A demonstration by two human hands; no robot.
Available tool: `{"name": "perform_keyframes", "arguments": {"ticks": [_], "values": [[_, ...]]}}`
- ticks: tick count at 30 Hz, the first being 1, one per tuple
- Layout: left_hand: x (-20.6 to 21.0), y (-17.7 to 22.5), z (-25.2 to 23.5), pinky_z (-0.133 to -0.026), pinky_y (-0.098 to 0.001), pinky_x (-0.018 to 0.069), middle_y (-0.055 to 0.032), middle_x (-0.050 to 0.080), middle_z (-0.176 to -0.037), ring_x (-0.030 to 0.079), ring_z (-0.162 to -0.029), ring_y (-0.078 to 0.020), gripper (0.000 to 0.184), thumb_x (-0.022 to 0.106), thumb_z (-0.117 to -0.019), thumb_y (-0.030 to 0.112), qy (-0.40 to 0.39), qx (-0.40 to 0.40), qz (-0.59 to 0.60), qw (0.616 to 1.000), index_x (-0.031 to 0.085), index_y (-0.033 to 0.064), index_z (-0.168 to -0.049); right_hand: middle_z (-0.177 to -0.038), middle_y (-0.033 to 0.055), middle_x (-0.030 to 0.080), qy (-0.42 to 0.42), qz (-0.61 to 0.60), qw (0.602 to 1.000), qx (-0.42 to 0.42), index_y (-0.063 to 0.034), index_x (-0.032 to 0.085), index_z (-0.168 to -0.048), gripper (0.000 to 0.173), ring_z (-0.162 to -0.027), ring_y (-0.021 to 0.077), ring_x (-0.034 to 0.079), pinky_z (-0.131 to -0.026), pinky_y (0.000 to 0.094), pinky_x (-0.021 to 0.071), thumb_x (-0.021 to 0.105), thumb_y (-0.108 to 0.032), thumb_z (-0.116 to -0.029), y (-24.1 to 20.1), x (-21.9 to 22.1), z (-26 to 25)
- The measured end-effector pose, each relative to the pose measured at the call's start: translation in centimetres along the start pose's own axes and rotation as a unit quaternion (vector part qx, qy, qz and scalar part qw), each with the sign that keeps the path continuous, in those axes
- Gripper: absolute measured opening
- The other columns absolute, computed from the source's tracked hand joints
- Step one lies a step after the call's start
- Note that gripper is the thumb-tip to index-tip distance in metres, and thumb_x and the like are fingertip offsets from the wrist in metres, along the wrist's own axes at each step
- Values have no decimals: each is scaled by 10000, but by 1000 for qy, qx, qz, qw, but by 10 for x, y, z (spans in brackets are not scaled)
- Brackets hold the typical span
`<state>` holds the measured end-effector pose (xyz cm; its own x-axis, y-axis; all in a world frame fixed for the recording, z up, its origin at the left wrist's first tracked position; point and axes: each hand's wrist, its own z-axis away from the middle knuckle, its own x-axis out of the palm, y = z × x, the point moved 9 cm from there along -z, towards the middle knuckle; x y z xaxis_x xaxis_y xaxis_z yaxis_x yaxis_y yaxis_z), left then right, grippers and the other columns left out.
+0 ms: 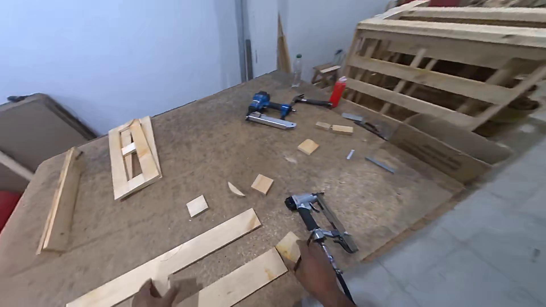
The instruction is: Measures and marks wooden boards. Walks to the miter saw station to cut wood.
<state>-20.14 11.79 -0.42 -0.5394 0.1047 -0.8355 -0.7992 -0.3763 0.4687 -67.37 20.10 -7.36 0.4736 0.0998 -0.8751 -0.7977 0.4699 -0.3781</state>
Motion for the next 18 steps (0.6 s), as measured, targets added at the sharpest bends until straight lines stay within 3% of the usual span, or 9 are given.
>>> {"name": "perform_keyframes", "arguments": {"ticks": [2, 4, 7, 10, 12, 14, 16, 18], "values": [[-14, 3, -44, -1093, -616, 441, -323, 536, -1410, 537, -1308, -459, 1035, 852, -762, 529, 30, 3, -12, 999, 419, -42, -1508, -1407, 271, 556, -29, 42, 999, -1, -52, 532, -1453, 748, -1356, 455, 493, -1108, 601, 422, 687, -522, -893, -21, -6, -20], [-23, 6, -94, -1107, -636, 424, -337, 481, -1463, 498, -1346, -486, 1059, 831, -771, 554, 51, 6, -43, 998, 384, -29, -1534, -1412, 256, 565, -31, 41, 999, 15, -59, 542, -1452, 732, -1358, 443, 499, -1109, 597, 427, 645, -551, -920, -43, -22, -40], [-20, -6, -179, -1090, -652, 432, -335, 466, -1477, 484, -1352, -505, 1041, 813, -782, 558, 49, -16, -103, 993, 377, 3, -1547, -1412, 245, 570, -27, 1, 999, 38, -51, 521, -1468, 687, -1340, 412, 533, -1097, 569, 451, 610, -513, -968, -84, -47, -92], [-2, -3, -235, -1051, -665, 458, -313, 479, -1481, 498, -1343, -502, 1057, 828, -752, 587, 26, -35, -162, 986, 391, 53, -1552, -1383, 236, 581, 3, 4, 999, 50, -68, 509, -1473, 669, -1276, 398, 582, -1046, 556, 494, 666, -449, -946, -102, -39, -166], [12, 38, -241, -1095, -657, 418, -291, 436, -1533, 443, -1401, -483, 1038, 824, -764, 582, -4, 38, -173, 984, 407, 45, -1549, -1450, 241, 527, 20, 35, 999, 33, -109, 444, -1535, 802, -1296, 409, 565, -1034, 569, 505, 754, -441, -874, -97, -23, -215], [37, 91, -234, -1166, -629, 353, -275, 393, -1575, 383, -1454, -463, 1013, 830, -785, 562, -55, 164, -148, 974, 423, 15, -1535, -1488, 250, 490, 16, 54, 998, 12, -125, 405, -1561, 922, -1304, 425, 558, -1018, 589, 524, 830, -448, -808, -91, -8, -251], [74, 123, -234, -1182, -569, 369, -186, 400, -1599, 387, -1474, -383, 1004, 815, -763, 632, -96, 250, -151, 952, 462, 72, -1519, -1413, 244, 552, 13, 59, 998, 14, -135, 453, -1522, 899, -1228, 437, 600, -960, 611, 546, 867, -420, -776, -90, -5, -265], [103, 145, -238, -1179, -548, 375, -166, 420, -1592, 405, -1464, -364, 960, 802, -803, 580, -126, 284, -155, 938, 443, 79, -1539, -1335, 215, 618, 16, 46, 999, 17, -129, 504, -1470, 856, -1175, 414, 636, -949, 620, 546, 881, -416, -758, -95, -19, -258]]}}
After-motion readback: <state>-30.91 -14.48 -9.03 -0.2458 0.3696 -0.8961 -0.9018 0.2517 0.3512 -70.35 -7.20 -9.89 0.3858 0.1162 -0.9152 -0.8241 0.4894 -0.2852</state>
